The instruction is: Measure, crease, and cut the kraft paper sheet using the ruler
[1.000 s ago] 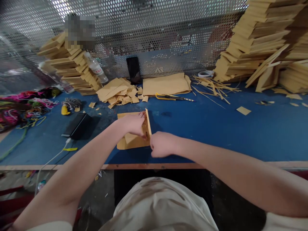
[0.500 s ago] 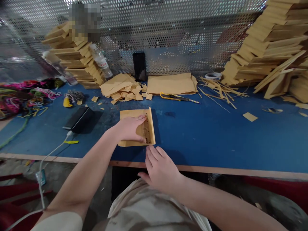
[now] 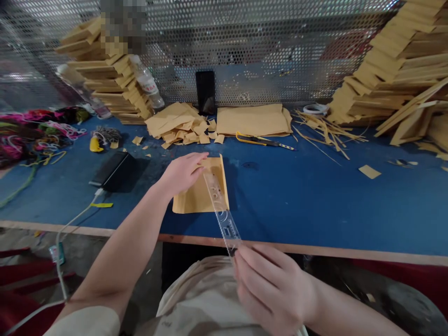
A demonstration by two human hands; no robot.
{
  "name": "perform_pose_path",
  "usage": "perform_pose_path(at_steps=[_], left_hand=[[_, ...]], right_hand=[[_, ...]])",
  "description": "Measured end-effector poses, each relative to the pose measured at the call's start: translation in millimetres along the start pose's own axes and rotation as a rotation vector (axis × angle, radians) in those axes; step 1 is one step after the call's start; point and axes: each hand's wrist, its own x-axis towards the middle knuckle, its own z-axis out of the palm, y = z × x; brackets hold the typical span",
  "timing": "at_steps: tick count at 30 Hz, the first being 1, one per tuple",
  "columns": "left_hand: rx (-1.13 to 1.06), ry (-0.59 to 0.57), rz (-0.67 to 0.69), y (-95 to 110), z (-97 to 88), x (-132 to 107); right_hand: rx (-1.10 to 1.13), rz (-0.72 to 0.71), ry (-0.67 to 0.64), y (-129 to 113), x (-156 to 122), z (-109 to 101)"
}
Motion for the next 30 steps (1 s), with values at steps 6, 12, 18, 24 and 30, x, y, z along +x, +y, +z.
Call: perform_pose_path(at_steps=[6, 12, 18, 24, 30], left_hand=[[-0.006, -0.055, 0.120, 5, 7.6, 1], [0.051, -0.230, 0.176, 9, 15.5, 4], [0.076, -0.235, 0.194, 6, 17.8, 5], [0.060, -0.202, 0.216, 5, 20.3, 5], [0.110, -0.206, 0.187, 7, 20.5, 6]], right_hand=[[-0.136, 0.354, 0.064, 34, 1, 24], [-0.053, 0.445, -0.052, 40, 1, 62], [0.142, 0.549, -0.142, 37, 6, 72], [0.070, 0.416, -0.245, 37, 12, 81], [0.002, 0.336, -0.397, 38, 15, 87]])
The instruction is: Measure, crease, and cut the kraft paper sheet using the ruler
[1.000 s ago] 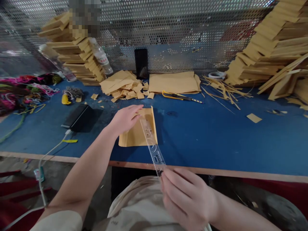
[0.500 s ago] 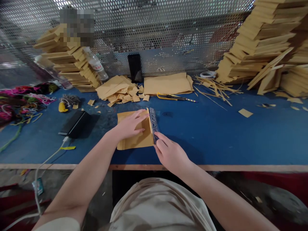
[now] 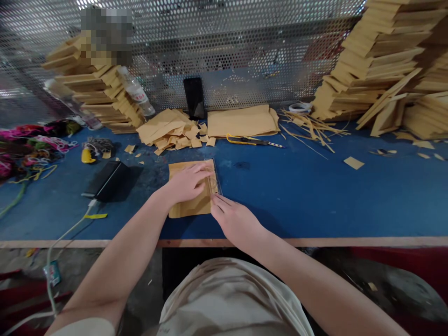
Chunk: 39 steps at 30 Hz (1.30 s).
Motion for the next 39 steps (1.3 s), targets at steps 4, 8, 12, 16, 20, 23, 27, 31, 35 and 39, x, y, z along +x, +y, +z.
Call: perform_pose_path(at_steps=[4, 8, 12, 16, 20, 23, 27, 31, 35, 39], left_hand=[[0.004, 0.014, -0.023, 1, 1.1, 0], [-0.016, -0.025, -0.027, 0, 1.1, 1], [-0.062, -0.067, -0.039, -3, 0.2, 1], [-0.106, -0.101, -0.051, -4, -0.6, 1], [-0.131, -0.146, -0.074, -2, -2.0, 0], [-0.143, -0.149, -0.063, 1, -3.4, -1], [-0.147, -0.140, -0.060, 3, -4.0, -2], [-0.166, -0.142, -0.068, 1, -2.2, 0], [-0.171, -0.149, -0.062, 0, -0.8, 2], [-0.167, -0.167, -0.112, 1, -1.2, 2]], right_hand=[[0.000, -0.013, 0.007, 0, 4, -1], [0.048, -0.009, 0.016, 0, 7, 1], [0.027, -0.058, 0.010, 1, 9, 1], [0.164, -0.088, -0.064, 12, 14, -11], [0.441, 0.012, -0.173, 42, 28, -31], [0.396, 0.088, -0.146, 74, 41, -37], [0.252, 0.190, -0.123, 123, 50, -25], [0.134, 0.264, -0.079, 160, 43, -2], [0.126, 0.274, -0.062, 176, 32, 11], [0.123, 0.277, -0.093, 177, 29, 10]])
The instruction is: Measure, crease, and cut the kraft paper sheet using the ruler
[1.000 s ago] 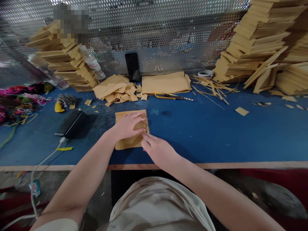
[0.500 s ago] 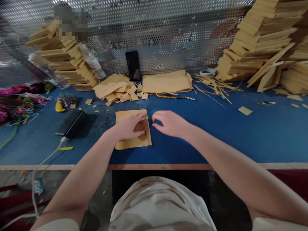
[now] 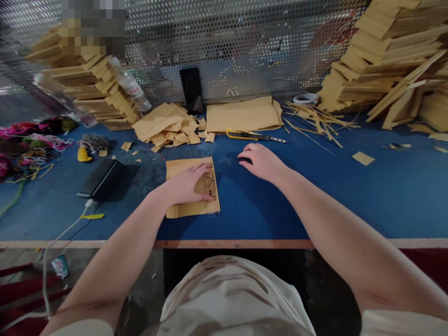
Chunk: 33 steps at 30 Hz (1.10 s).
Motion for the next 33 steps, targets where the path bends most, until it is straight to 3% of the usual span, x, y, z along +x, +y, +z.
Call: perform_pose_path(at_steps=[12, 14, 17, 21, 27, 33], left_hand=[[0.054, -0.039, 0.006, 7, -4.6, 0], [0.056, -0.030, 0.008, 8, -4.5, 0], [0.048, -0.020, -0.008, 8, -4.3, -1], [0.030, -0.021, -0.025, 8, -4.2, -1], [0.030, -0.019, -0.020, 8, -3.7, 0], [0.015, -0.024, -0.017, 7, -4.0, 0]], right_hand=[[-0.315, -0.037, -0.054, -31, 1, -7], [-0.212, -0.013, 0.008, -36, 2, -7], [0.200, 0.075, 0.087, -45, 5, -6], [0.645, 0.272, -0.076, -60, 10, -5], [0.699, 0.391, -0.189, -78, 18, -6], [0.676, 0.444, -0.155, -90, 19, -5]])
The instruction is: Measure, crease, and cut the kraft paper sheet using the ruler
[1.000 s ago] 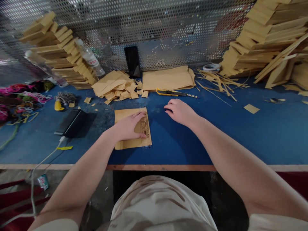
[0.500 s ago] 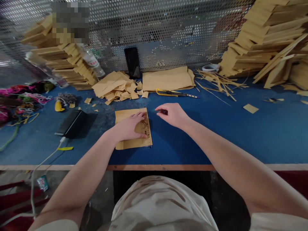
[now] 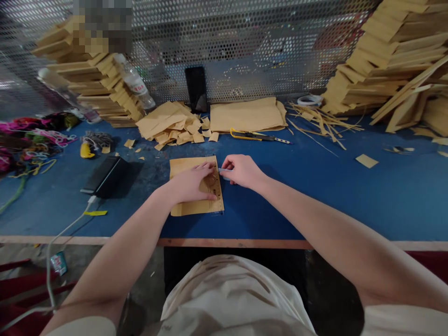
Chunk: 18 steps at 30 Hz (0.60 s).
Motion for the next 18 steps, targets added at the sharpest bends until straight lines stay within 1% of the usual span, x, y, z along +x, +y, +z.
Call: perform_pose_path(at_steps=[9, 14, 18], left_hand=[[0.001, -0.011, -0.025, 2, -2.7, -2], [0.007, -0.011, -0.018, 2, -2.8, -2], [0.008, -0.009, -0.020, 2, -1.8, -2]], right_hand=[[-0.048, -0.019, 0.039, 5, 8, 1], [-0.060, 0.016, -0.009, 5, 10, 4], [-0.125, 0.053, -0.023, -2, 4, 7]])
